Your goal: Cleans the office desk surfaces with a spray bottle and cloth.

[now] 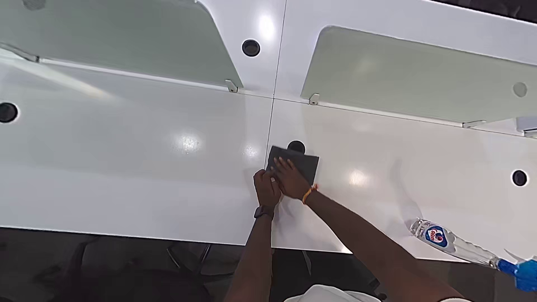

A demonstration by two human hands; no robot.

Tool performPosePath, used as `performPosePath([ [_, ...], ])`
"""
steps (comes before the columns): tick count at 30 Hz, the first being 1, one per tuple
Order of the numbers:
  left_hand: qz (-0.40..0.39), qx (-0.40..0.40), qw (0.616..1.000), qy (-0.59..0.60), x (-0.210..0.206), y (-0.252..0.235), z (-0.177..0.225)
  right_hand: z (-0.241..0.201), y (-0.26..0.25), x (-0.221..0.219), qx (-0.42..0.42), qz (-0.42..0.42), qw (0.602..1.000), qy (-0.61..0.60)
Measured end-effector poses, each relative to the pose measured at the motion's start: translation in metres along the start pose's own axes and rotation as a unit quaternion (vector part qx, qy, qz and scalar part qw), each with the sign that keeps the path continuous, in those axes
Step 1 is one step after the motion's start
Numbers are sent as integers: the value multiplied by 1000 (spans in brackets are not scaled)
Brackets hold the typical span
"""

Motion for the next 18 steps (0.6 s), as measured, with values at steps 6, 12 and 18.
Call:
performPosePath([
  [6, -121, -65, 988, -70, -25, 10, 16, 55, 100, -20, -78, 48, 996, -12],
  [12, -230, -85, 960, -134, -45, 16, 23, 102, 91, -15, -196, 62, 978, 29],
  [18, -212, -74, 964, -142, -45, 14, 21, 116, 30, 8, -243, 114, 962, 56],
])
Point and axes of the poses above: each hand's wrist, its own y-axis away from the middle knuckle, its own x-axis out of the back of the hand, z = x × y, the point moved 6 cm from there along -y, towards the middle knuckle, and after that the axes turned 13 degrees about y, right-handed, at the moved point
